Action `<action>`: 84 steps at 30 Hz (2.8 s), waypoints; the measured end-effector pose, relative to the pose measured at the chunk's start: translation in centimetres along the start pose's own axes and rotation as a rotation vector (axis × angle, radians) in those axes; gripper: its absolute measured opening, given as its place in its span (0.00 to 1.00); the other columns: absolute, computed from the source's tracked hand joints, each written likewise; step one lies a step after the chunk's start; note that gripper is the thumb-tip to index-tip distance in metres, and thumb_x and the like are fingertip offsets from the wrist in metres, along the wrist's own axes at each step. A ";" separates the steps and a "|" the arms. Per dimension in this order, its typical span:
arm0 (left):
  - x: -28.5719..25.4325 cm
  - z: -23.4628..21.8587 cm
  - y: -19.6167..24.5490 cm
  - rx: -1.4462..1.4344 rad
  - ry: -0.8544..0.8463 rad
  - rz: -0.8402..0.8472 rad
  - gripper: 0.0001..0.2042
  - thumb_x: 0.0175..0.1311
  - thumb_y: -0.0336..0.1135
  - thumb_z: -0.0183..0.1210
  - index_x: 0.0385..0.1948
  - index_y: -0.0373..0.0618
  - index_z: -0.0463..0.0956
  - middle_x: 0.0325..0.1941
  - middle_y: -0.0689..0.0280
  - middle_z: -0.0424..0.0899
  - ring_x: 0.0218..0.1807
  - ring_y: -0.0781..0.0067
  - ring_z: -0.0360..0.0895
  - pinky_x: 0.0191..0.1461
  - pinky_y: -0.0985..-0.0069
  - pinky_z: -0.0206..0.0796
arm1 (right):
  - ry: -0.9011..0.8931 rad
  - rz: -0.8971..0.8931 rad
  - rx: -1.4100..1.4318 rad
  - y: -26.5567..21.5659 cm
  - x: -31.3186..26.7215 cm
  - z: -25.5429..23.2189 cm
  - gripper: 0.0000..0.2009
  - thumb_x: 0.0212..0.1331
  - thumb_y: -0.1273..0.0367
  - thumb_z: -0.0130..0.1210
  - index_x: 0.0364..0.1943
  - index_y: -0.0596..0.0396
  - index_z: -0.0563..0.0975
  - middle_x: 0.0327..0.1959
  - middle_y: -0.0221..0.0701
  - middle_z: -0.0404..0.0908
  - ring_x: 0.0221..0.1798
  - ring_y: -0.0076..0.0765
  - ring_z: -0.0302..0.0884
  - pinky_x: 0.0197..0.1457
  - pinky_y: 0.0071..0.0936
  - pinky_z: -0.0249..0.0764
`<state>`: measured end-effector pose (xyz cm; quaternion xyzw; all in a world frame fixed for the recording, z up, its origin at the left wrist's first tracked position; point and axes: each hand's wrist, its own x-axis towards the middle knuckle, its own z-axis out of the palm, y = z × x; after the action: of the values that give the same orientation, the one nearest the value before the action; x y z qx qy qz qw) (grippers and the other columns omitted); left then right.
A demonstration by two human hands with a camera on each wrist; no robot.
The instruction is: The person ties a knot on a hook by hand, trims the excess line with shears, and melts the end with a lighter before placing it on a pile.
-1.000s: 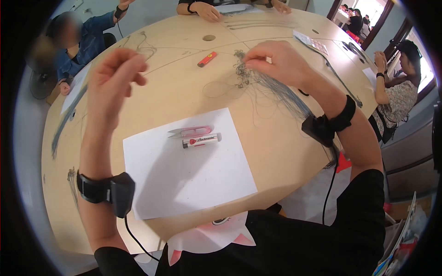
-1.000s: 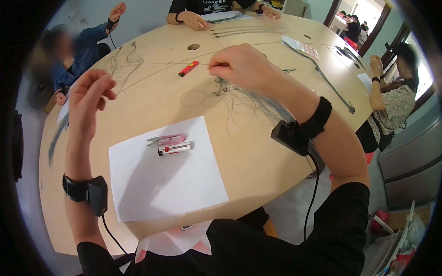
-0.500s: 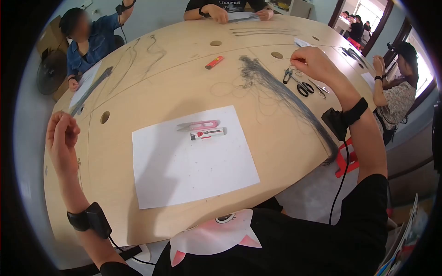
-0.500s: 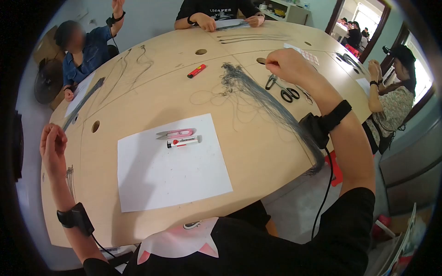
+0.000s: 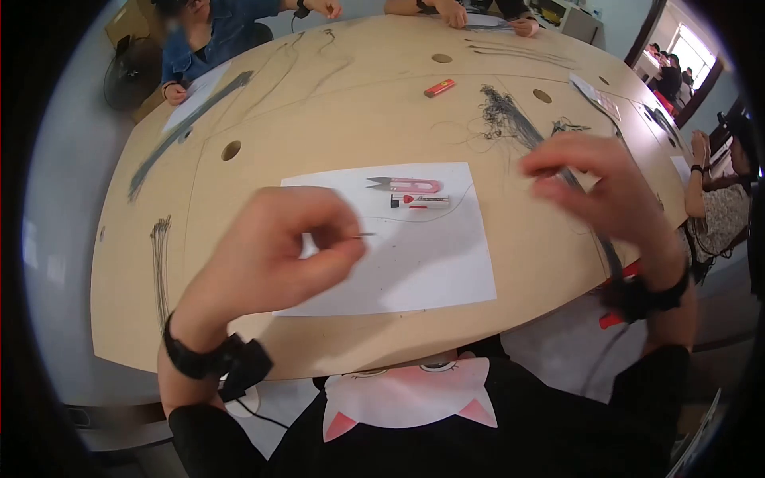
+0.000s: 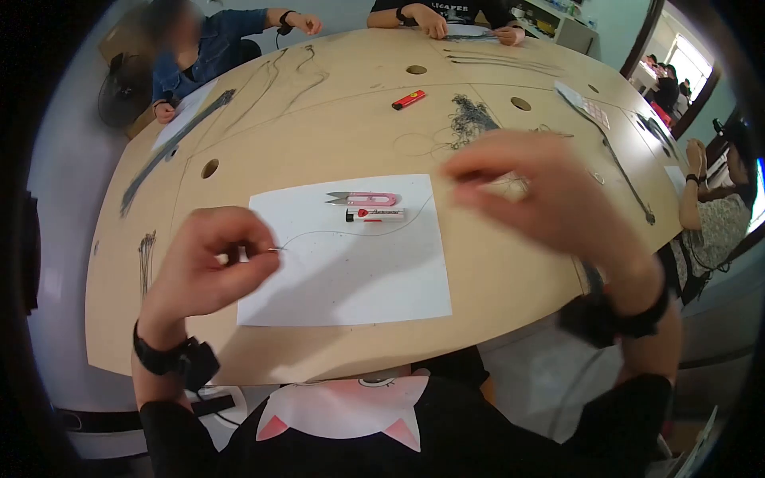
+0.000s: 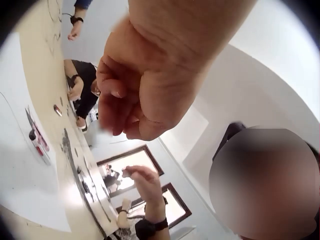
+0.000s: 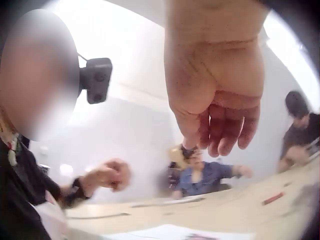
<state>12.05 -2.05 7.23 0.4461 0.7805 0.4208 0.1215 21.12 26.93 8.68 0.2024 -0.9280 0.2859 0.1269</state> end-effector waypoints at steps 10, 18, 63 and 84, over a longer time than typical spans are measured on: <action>1.3 1.9 -0.1 -0.156 -0.039 -0.102 0.02 0.50 0.26 0.57 0.22 0.40 0.73 0.19 0.75 0.73 0.17 0.92 0.61 0.19 0.90 0.50 | 0.067 -0.175 0.213 -2.5 3.0 8.5 0.06 0.46 0.73 0.56 0.30 0.58 0.75 0.25 0.34 0.75 0.28 0.36 0.72 0.31 0.27 0.67; 2.2 3.0 -3.3 -0.523 0.143 -0.052 0.05 0.56 0.28 0.55 0.29 0.37 0.73 0.25 0.71 0.76 0.25 0.84 0.70 0.28 0.85 0.64 | 0.047 0.058 0.703 -0.8 4.4 10.7 0.05 0.50 0.72 0.55 0.30 0.60 0.75 0.25 0.28 0.76 0.27 0.20 0.70 0.30 0.16 0.66; 5.6 4.5 -9.0 -0.819 0.305 -0.226 0.06 0.60 0.34 0.53 0.32 0.42 0.73 0.28 0.67 0.78 0.24 0.83 0.72 0.22 0.89 0.58 | 0.120 0.360 0.994 3.2 9.2 12.9 0.05 0.56 0.72 0.49 0.30 0.61 0.73 0.26 0.25 0.73 0.29 0.15 0.67 0.32 0.12 0.65; 5.4 3.9 -9.1 -0.912 0.206 -0.382 0.07 0.59 0.35 0.51 0.27 0.43 0.74 0.25 0.69 0.77 0.25 0.85 0.71 0.22 0.89 0.56 | 0.083 0.322 1.112 2.9 9.5 13.2 0.06 0.55 0.73 0.48 0.29 0.64 0.72 0.24 0.29 0.75 0.27 0.19 0.73 0.31 0.14 0.69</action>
<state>5.76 2.15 -1.12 0.1529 0.5927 0.7311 0.3013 9.86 18.52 -0.01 0.0834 -0.6518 0.7537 -0.0074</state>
